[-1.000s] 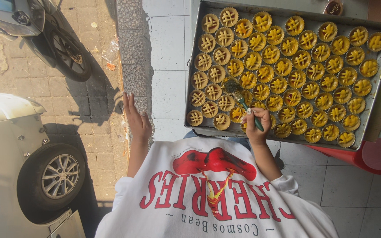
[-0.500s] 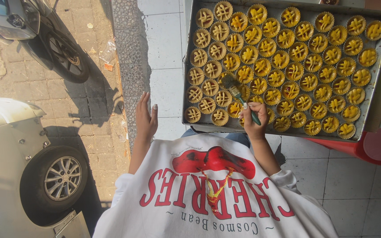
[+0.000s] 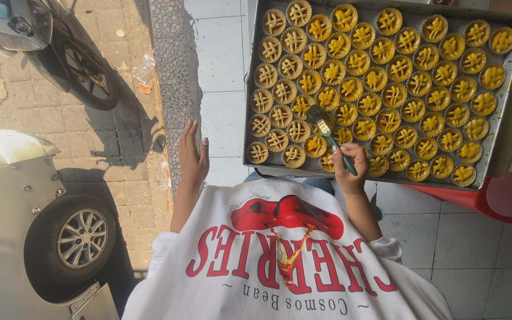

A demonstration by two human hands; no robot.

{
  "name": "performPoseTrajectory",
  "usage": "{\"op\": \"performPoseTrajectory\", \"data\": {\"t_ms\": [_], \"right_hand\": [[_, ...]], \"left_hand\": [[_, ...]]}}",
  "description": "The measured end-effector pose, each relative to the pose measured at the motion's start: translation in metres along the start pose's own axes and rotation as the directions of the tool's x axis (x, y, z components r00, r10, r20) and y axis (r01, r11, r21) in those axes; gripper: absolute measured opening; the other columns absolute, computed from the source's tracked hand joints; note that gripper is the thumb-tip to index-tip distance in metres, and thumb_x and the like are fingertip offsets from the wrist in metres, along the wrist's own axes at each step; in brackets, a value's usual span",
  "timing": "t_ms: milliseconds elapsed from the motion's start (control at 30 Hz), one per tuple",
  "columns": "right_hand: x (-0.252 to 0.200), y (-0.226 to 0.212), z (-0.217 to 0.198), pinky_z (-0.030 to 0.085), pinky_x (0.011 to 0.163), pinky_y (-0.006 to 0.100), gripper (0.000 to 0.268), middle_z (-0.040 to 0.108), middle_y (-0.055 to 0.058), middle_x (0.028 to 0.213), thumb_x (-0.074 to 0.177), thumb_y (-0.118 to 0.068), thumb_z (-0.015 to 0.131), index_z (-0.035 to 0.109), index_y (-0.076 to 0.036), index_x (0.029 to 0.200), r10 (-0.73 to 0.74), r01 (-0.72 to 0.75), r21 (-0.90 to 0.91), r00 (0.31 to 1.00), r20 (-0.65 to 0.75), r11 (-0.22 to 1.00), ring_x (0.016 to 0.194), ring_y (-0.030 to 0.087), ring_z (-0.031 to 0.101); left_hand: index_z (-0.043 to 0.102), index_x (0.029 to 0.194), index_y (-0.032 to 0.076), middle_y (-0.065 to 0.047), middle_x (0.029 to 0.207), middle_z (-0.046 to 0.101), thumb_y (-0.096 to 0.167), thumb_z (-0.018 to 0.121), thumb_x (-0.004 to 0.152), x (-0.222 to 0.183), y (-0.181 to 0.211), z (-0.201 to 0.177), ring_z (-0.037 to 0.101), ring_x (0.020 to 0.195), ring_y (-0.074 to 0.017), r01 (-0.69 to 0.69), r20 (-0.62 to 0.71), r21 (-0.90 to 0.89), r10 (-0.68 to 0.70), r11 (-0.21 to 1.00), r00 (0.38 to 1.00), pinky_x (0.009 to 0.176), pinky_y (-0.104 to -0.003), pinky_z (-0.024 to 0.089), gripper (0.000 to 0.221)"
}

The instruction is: The person applies an egg wash to several small pastries on a large metal tray using a brush.

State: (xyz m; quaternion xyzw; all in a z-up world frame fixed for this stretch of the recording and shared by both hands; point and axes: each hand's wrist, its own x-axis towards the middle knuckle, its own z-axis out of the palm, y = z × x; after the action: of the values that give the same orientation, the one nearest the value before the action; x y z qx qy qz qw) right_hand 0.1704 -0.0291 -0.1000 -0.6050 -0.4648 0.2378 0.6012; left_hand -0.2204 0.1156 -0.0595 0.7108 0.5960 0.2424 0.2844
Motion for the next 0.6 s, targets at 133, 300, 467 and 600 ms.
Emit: {"op": "performPoseTrajectory", "data": {"t_ms": [133,300,467,600], "right_hand": [[0.009,-0.007,-0.009,0.054,0.047,0.030,0.016,0.068,0.019,0.092,0.093,0.007,0.074,0.060,0.003,0.088,-0.106,0.123,-0.188,0.989,0.100,0.974,0.062,0.025,0.068],[0.012,-0.015,-0.005,0.053,0.053,0.033,0.017,0.071,0.016,0.089,0.090,0.004,0.078,0.062,0.000,0.085,-0.132,0.173,-0.238,0.975,0.178,0.956,0.068,0.030,0.068],[0.031,-0.033,-0.013,0.053,0.053,0.033,0.016,0.070,0.017,0.087,0.090,0.007,0.076,0.063,0.000,0.086,-0.126,0.166,-0.257,0.978,0.163,0.952,0.068,0.029,0.067],[0.048,-0.033,-0.015,0.053,0.054,0.033,0.016,0.070,0.016,0.085,0.090,0.007,0.077,0.064,0.000,0.085,-0.143,0.203,-0.278,0.964,0.224,0.939,0.069,0.030,0.068]], "left_hand": [[0.044,0.151,0.008,-0.022,0.150,0.046,0.031,0.045,0.109,0.002,-0.001,0.002,0.042,0.140,-0.0431,0.000,-0.003,-0.007,0.000,1.000,1.000,0.115,-0.058,0.031,0.048],[0.044,0.150,0.007,-0.023,0.150,0.045,0.032,0.047,0.108,0.001,0.002,0.002,0.043,0.139,-0.0443,-0.002,0.001,0.003,0.002,1.000,1.000,0.115,-0.059,0.030,0.049],[0.043,0.151,0.008,-0.022,0.152,0.044,0.033,0.045,0.109,0.002,0.002,0.001,0.042,0.140,-0.0434,0.003,-0.012,0.007,-0.003,1.000,1.000,0.116,-0.059,0.029,0.049],[0.043,0.151,0.009,-0.021,0.153,0.043,0.035,0.045,0.109,0.001,-0.001,0.002,0.040,0.142,-0.0428,0.012,-0.018,0.007,-0.012,1.000,1.000,0.117,-0.059,0.028,0.050]]}}
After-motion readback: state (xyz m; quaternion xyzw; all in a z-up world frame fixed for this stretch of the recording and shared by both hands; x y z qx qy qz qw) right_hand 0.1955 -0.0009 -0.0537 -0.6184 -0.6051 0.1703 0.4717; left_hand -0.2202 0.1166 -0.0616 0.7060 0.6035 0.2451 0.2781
